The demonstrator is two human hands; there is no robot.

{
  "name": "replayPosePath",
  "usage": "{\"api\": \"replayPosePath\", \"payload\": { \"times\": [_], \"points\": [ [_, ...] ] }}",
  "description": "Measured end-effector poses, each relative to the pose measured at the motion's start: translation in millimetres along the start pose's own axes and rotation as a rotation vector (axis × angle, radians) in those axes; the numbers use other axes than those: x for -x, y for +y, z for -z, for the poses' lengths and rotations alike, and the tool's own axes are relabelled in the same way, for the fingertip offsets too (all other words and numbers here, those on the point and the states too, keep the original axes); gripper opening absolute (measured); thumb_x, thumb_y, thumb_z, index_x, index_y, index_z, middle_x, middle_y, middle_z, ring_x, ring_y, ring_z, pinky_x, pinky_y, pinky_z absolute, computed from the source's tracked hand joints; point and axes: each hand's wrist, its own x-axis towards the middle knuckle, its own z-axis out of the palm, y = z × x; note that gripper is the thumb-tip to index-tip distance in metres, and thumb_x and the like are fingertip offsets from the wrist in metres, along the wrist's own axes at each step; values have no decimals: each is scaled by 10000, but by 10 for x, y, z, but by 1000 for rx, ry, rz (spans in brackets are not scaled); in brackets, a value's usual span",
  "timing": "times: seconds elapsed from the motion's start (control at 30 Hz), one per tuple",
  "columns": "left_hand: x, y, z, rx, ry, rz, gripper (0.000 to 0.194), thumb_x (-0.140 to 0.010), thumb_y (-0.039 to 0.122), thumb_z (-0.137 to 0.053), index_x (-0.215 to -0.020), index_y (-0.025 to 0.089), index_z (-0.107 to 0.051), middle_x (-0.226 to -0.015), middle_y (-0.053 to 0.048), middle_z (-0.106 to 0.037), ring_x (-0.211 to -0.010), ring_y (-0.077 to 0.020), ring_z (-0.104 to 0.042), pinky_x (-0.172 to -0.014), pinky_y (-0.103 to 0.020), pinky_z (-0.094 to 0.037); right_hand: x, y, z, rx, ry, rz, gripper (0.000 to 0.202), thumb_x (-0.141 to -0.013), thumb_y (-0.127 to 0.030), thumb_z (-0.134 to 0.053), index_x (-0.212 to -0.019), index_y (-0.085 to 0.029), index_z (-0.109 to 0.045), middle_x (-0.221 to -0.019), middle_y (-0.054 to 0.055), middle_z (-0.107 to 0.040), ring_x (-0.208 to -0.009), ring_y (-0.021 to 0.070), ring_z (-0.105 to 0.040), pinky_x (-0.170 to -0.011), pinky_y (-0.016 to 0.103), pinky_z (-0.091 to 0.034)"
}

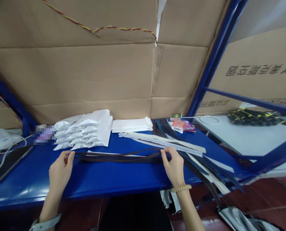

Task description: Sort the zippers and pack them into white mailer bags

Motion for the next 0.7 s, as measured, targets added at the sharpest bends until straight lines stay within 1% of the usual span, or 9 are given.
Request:
{"api": "replayPosePath", "payload": {
  "times": [0.1,0.17,0.2,0.27,0.3,0.37,0.43,0.57,0.7],
  "points": [
    [109,240,-18,100,94,35,380,-873,474,-427,-1120,189,-472,-632,39,-479,-580,-136,-501,-558,-222,-311,79,-196,-125,-85,-64,-80,234,-844,-392,-536,-744,-190,-598,-742,26,-619,-706,176,-567,-709,309,-427],
    [241,479,-67,188,76,0,382,-871,458,-441,-1133,182,-467,-637,41,-471,-572,-133,-500,-576,-228,-338,136,-357,-271,-207,-127,-130,236,-824,-412,-567,-755,-190,-608,-755,26,-626,-705,174,-571,-699,305,-437],
    [316,609,-102,244,30,-45,328,-874,440,-440,-1079,191,-499,-642,36,-491,-587,-134,-511,-592,-230,-354,165,-439,-353,-279,-160,-156,232,-813,-416,-581,-770,-190,-612,-769,28,-630,-709,174,-575,-696,303,-444],
    [459,859,-182,354,-118,-170,242,-889,413,-422,-935,217,-557,-691,23,-564,-642,-132,-550,-635,-230,-381,218,-587,-511,-423,-215,-199,222,-798,-412,-603,-809,-191,-618,-810,35,-638,-735,179,-586,-706,304,-459],
    [519,964,-222,393,-184,-238,233,-896,400,-412,-924,222,-561,-736,16,-590,-677,-131,-566,-654,-229,-390,242,-648,-577,-489,-238,-210,215,-798,-403,-604,-826,-191,-620,-831,40,-640,-756,183,-592,-718,307,-465],
    [603,1114,-287,438,-255,-335,219,-904,384,-406,-930,229,-559,-792,11,-604,-716,-127,-575,-682,-228,-399,282,-737,-670,-597,-282,-208,192,-815,-376,-586,-858,-192,-621,-875,50,-637,-811,190,-597,-754,314,-469],
    [641,1182,-325,432,-294,-388,209,-906,378,-404,-959,230,-543,-764,16,-579,-696,-123,-566,-657,-225,-396,308,-786,-712,-662,-315,-186,163,-834,-345,-561,-868,-195,-615,-893,53,-625,-850,192,-592,-786,319,-464],
    [650,1185,-333,368,-336,-480,188,-908,362,-404,-972,223,-513,-700,32,-518,-629,-116,-534,-592,-224,-370,324,-816,-720,-742,-320,-184,109,-825,-292,-571,-892,-205,-565,-877,35,-591,-851,179,-575,-798,316,-455],
    [649,1199,-302,302,-399,-561,207,-886,414,-441,-922,222,-508,-713,34,-524,-607,-113,-528,-556,-228,-356,324,-825,-719,-811,-345,-215,173,-800,-266,-600,-944,-212,-521,-875,26,-579,-840,166,-567,-794,305,-452]
  ]
}}
